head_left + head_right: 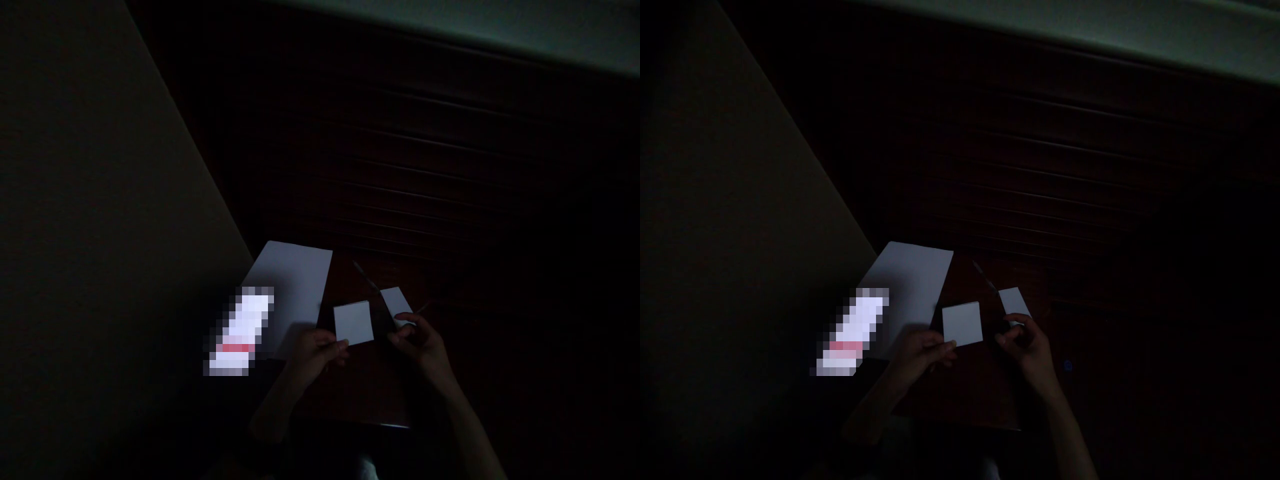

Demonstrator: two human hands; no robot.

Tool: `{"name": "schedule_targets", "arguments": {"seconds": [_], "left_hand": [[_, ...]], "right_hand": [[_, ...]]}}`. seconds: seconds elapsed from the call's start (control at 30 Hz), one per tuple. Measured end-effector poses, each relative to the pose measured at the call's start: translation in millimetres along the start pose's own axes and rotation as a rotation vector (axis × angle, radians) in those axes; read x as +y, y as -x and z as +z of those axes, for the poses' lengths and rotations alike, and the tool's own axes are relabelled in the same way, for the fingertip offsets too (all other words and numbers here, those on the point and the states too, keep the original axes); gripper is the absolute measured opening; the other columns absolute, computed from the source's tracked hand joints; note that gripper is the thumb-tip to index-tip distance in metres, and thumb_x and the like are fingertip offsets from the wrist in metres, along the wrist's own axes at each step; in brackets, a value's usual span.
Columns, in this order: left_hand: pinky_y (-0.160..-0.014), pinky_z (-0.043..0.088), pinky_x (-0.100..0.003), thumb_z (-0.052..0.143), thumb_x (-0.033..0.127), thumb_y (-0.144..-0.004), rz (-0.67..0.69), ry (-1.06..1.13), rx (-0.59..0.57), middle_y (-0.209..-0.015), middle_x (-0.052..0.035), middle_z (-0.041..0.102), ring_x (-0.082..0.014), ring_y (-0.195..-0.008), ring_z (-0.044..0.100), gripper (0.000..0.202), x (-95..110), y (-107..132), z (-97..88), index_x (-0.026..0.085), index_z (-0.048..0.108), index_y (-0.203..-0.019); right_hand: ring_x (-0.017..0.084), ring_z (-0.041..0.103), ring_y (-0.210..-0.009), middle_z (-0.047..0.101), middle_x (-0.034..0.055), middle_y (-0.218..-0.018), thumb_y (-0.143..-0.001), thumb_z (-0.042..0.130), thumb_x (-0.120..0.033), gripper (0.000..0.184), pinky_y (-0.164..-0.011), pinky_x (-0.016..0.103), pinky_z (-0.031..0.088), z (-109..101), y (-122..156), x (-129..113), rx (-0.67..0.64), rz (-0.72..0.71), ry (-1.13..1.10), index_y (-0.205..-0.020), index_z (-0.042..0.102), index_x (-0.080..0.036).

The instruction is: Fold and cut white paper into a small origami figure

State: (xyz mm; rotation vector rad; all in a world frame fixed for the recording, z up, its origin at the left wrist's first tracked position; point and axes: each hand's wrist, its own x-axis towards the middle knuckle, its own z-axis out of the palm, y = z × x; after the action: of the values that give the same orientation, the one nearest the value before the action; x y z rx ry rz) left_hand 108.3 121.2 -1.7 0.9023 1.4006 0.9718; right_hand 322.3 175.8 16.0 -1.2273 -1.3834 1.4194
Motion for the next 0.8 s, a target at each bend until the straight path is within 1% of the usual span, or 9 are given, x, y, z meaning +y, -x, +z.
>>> {"name": "schedule_targets", "arguments": {"seconds": [0.07,0.13,0.2,0.27,0.37,0.47,0.57,0.7,0.8], "left_hand": [[-0.046,0.039,-0.022,0.062,0.039,-0.071,0.010,-0.016,-0.027,-0.072,-0.0104,0.070,-0.0177,-0.057,0.064,0.027,-1,0,0.7,0.012,0.060,-0.068],[-0.050,0.042,-0.023,0.062,0.038,-0.071,0.029,-0.028,-0.096,-0.073,-0.0098,0.070,-0.0178,-0.059,0.065,0.026,-3,0,2.4,0.012,0.061,-0.070],[-0.054,0.044,-0.024,0.062,0.038,-0.071,0.043,-0.049,-0.165,-0.074,-0.0095,0.070,-0.0182,-0.061,0.065,0.026,-4,0,3.7,0.012,0.063,-0.072],[-0.055,0.044,-0.024,0.061,0.038,-0.071,0.050,-0.072,-0.199,-0.075,-0.0091,0.070,-0.0186,-0.063,0.065,0.027,-6,0,3.9,0.012,0.065,-0.074],[-0.055,0.044,-0.024,0.060,0.038,-0.071,0.060,-0.098,-0.195,-0.075,-0.0083,0.070,-0.0180,-0.062,0.065,0.027,-7,0,2.9,0.012,0.065,-0.074],[-0.051,0.042,-0.022,0.061,0.040,-0.070,0.058,-0.113,-0.165,-0.075,-0.0077,0.070,-0.0179,-0.063,0.065,0.028,-6,-1,3.0,0.013,0.064,-0.075],[-0.049,0.041,-0.021,0.058,0.047,-0.072,0.025,-0.103,-0.133,-0.076,-0.0085,0.071,-0.0185,-0.064,0.065,0.035,-3,0,4.9,0.013,0.065,-0.079],[-0.049,0.042,-0.022,0.049,0.050,-0.078,-0.015,-0.018,-0.086,-0.081,-0.0108,0.071,-0.0187,-0.064,0.065,0.043,-1,0,6.4,0.012,0.064,-0.091],[-0.050,0.042,-0.022,0.050,0.048,-0.078,0.002,-0.004,-0.090,-0.082,-0.0103,0.071,-0.0183,-0.066,0.065,0.041,-1,0,6.1,0.013,0.065,-0.093]], "right_hand": [[0.017,0.057,-0.074,0.061,0.0030,-0.088,-0.070,0.068,-0.029,0.043,-0.065,0.030,0.047,3,1,-3,0.009,-0.034,-0.023,-0.110,0.053,-0.024],[0.021,0.057,-0.089,0.056,0.0053,-0.112,-0.068,0.070,-0.028,0.055,-0.072,0.033,0.047,9,2,-7,-0.016,-0.067,-0.033,-0.118,0.049,-0.029],[0.024,0.054,-0.100,0.054,0.0049,-0.118,-0.066,0.071,-0.028,0.056,-0.080,0.036,0.046,15,3,-10,-0.052,-0.098,0.000,-0.117,0.050,-0.029],[0.025,0.054,-0.100,0.059,0.0046,-0.111,-0.067,0.070,-0.028,0.043,-0.083,0.037,0.044,17,3,-10,-0.089,-0.102,0.066,-0.108,0.058,-0.027],[0.025,0.058,-0.092,0.065,0.0043,-0.099,-0.069,0.067,-0.028,0.027,-0.079,0.036,0.044,15,3,-5,-0.116,-0.073,0.139,-0.095,0.065,-0.024],[0.024,0.059,-0.087,0.066,0.0037,-0.094,-0.070,0.067,-0.028,0.023,-0.075,0.035,0.045,11,2,1,-0.098,-0.057,0.146,-0.092,0.065,-0.023],[0.022,0.059,-0.083,0.066,0.0024,-0.088,-0.070,0.067,-0.028,0.018,-0.072,0.033,0.045,10,3,4,-0.075,-0.044,0.139,-0.087,0.065,-0.023],[0.022,0.058,-0.085,0.065,0.0023,-0.088,-0.070,0.067,-0.028,0.010,-0.075,0.033,0.044,12,5,0,-0.063,-0.077,0.120,-0.078,0.065,-0.022],[0.023,0.059,-0.085,0.065,0.0028,-0.088,-0.070,0.067,-0.027,0.010,-0.076,0.034,0.044,15,6,-2,-0.058,-0.084,0.082,-0.076,0.062,-0.021]]}}
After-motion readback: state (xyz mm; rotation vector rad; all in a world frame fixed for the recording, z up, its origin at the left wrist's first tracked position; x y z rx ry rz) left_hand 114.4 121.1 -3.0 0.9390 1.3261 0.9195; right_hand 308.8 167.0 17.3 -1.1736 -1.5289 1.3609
